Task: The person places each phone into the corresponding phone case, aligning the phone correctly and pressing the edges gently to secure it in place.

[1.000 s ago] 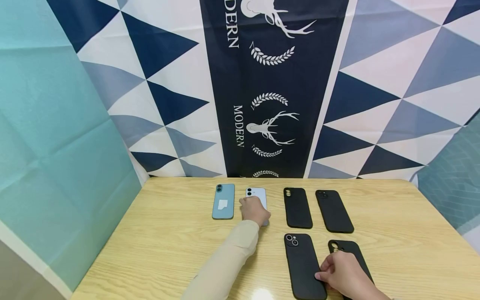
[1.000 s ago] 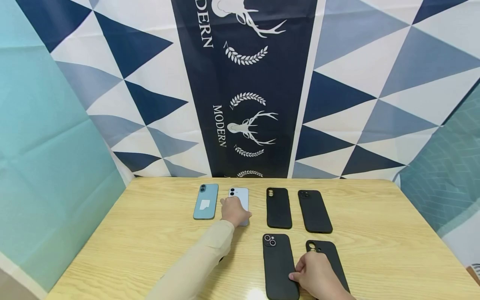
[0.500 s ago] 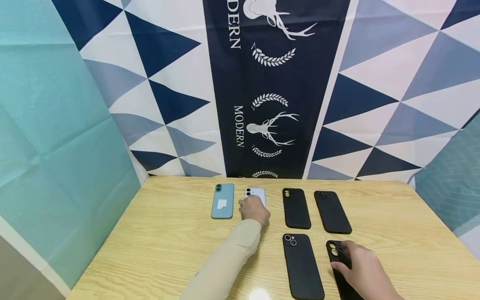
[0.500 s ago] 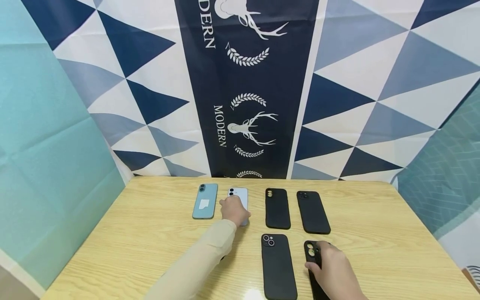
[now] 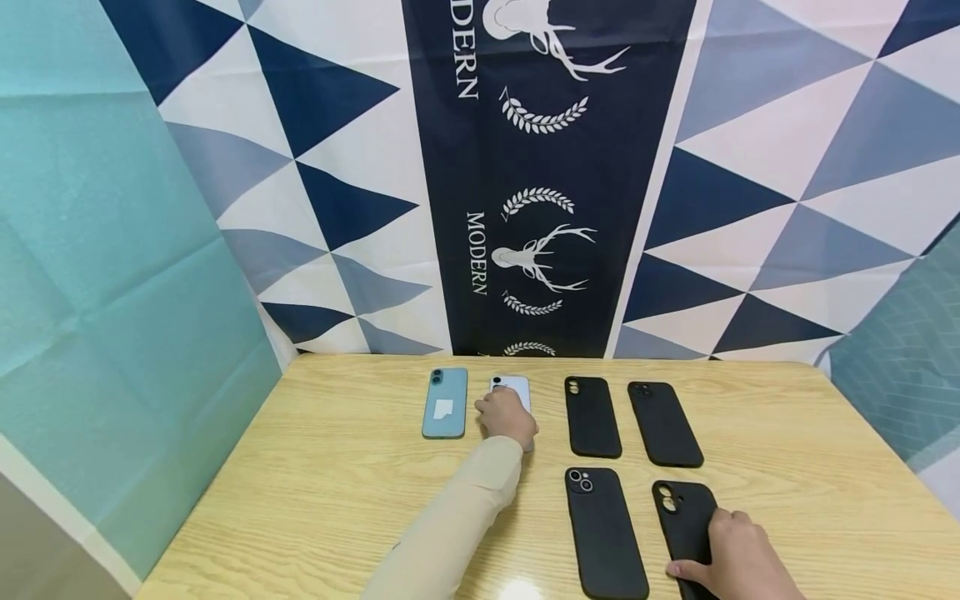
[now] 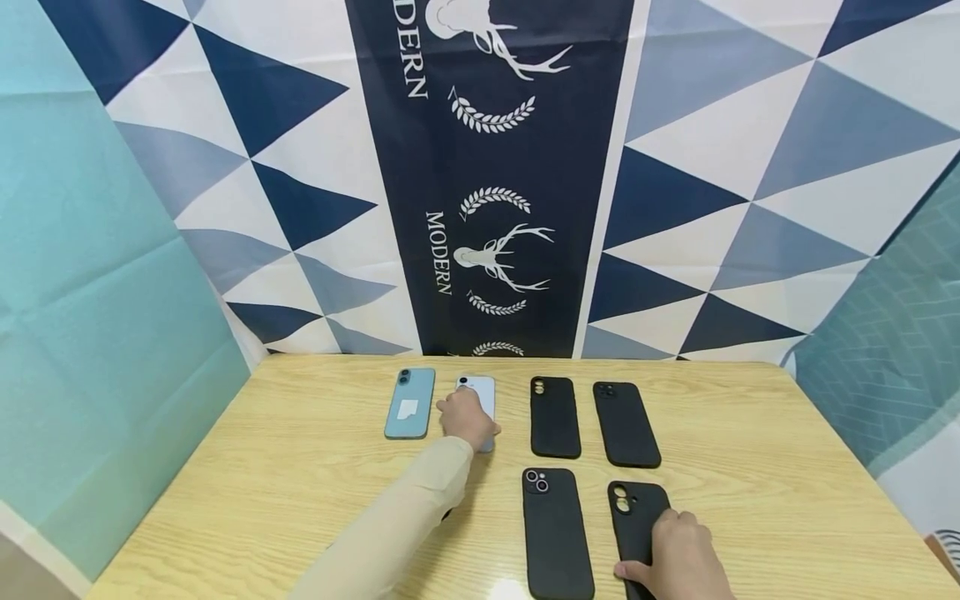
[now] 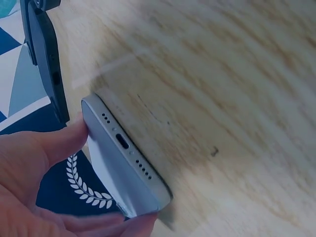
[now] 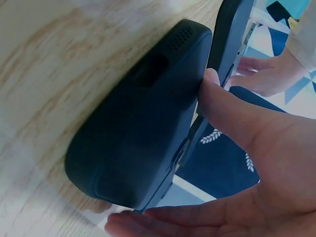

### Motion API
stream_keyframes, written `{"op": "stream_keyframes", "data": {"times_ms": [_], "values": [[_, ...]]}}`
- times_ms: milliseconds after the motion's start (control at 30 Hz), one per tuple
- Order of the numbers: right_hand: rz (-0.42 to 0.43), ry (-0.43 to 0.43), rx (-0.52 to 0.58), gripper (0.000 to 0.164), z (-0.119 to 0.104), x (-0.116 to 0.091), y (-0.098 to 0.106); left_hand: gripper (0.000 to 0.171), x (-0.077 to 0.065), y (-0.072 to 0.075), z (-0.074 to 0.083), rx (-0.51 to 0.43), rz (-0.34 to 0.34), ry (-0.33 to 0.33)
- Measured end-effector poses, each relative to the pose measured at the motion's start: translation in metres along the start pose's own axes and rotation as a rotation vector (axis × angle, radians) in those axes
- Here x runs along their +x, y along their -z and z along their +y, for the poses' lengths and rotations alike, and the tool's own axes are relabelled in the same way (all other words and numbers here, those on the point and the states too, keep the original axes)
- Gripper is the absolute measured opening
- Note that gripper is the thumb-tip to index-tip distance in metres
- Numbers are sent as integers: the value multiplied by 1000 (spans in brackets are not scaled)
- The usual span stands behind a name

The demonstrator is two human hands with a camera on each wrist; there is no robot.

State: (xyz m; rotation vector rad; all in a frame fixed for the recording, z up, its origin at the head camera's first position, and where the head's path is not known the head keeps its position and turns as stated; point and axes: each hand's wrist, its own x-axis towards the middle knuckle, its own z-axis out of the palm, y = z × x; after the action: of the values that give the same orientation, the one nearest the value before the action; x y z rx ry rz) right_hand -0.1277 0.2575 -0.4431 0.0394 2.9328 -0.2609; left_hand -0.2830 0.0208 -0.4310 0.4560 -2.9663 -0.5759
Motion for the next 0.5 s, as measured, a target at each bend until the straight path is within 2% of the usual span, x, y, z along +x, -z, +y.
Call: {"op": "stream_keyframes", "data": {"times_ms": [133,233,500], "values": [[-23,-22,31,94,1,-1,-1,87,-2,1,4,40,26,25],[-45,-22,65,87,1,-1,1,88,-3,0,5,55,37,33],[-89,39,48,74,7,2,6,102,0,0,1,98,66,44]]}}
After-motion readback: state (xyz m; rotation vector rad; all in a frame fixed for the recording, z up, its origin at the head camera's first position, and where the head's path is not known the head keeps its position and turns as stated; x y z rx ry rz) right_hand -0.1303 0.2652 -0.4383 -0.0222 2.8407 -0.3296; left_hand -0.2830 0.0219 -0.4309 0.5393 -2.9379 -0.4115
